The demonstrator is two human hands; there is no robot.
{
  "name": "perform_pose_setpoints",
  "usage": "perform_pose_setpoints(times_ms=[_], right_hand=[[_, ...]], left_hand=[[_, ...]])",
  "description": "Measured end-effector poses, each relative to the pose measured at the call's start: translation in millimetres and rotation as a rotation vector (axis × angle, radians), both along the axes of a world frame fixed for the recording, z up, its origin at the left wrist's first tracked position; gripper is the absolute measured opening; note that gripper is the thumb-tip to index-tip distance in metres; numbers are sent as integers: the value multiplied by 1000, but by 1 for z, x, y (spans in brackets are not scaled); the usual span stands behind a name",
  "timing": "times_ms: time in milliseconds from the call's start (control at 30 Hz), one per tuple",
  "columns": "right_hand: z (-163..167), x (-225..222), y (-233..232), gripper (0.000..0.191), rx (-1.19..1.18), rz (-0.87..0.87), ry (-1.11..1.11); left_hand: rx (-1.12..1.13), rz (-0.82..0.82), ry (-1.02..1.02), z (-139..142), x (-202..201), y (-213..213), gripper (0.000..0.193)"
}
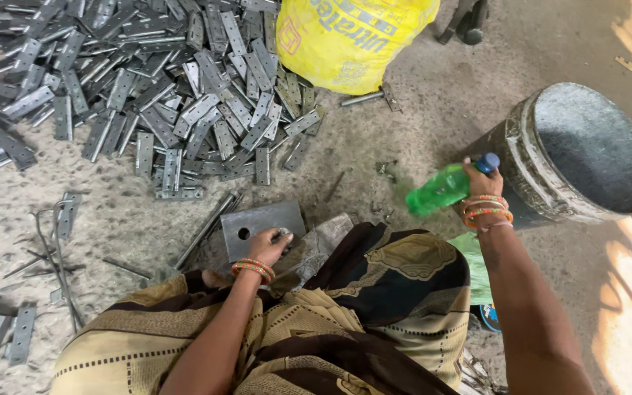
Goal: The person sits on the floor and repeatedly picks up small metal brackets and rods, inserts the rods into the brackets, and places the assembled units into a growing pile. The person also briefly picks up a green plastic bottle and sets it aside before resuming assembly.
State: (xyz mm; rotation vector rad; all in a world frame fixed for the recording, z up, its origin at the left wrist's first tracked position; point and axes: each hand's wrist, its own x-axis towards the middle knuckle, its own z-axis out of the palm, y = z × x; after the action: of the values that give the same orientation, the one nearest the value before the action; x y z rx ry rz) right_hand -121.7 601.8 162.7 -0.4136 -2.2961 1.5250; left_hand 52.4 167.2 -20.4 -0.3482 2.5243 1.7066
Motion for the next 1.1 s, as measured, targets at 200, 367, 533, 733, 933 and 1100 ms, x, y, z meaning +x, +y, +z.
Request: perform_pose_setpoints(times_ms=[200,367,533,733,933,1100], right_hand=[[-18,25,16,39,-158,-9,-85],[-25,26,29,45,-32,6,-89],[-29,22,26,65,189,-136,-81],[-21,46,-18,69,114,-41,718],[-59,-4,-127,43,-280,222,343],[-107,-50,-186,49,-328,438,82]], left_hand=[[-61,1,-54,5,6,-4,43],[-61,3,-52,8,5,-5,41],[-121,-34,-41,6,4,-4,39],[-243,-23,0,4,-7,3,41],[-336,-12,99,0,-21,22,46],[-435,19,181,-1,-41,29,41]])
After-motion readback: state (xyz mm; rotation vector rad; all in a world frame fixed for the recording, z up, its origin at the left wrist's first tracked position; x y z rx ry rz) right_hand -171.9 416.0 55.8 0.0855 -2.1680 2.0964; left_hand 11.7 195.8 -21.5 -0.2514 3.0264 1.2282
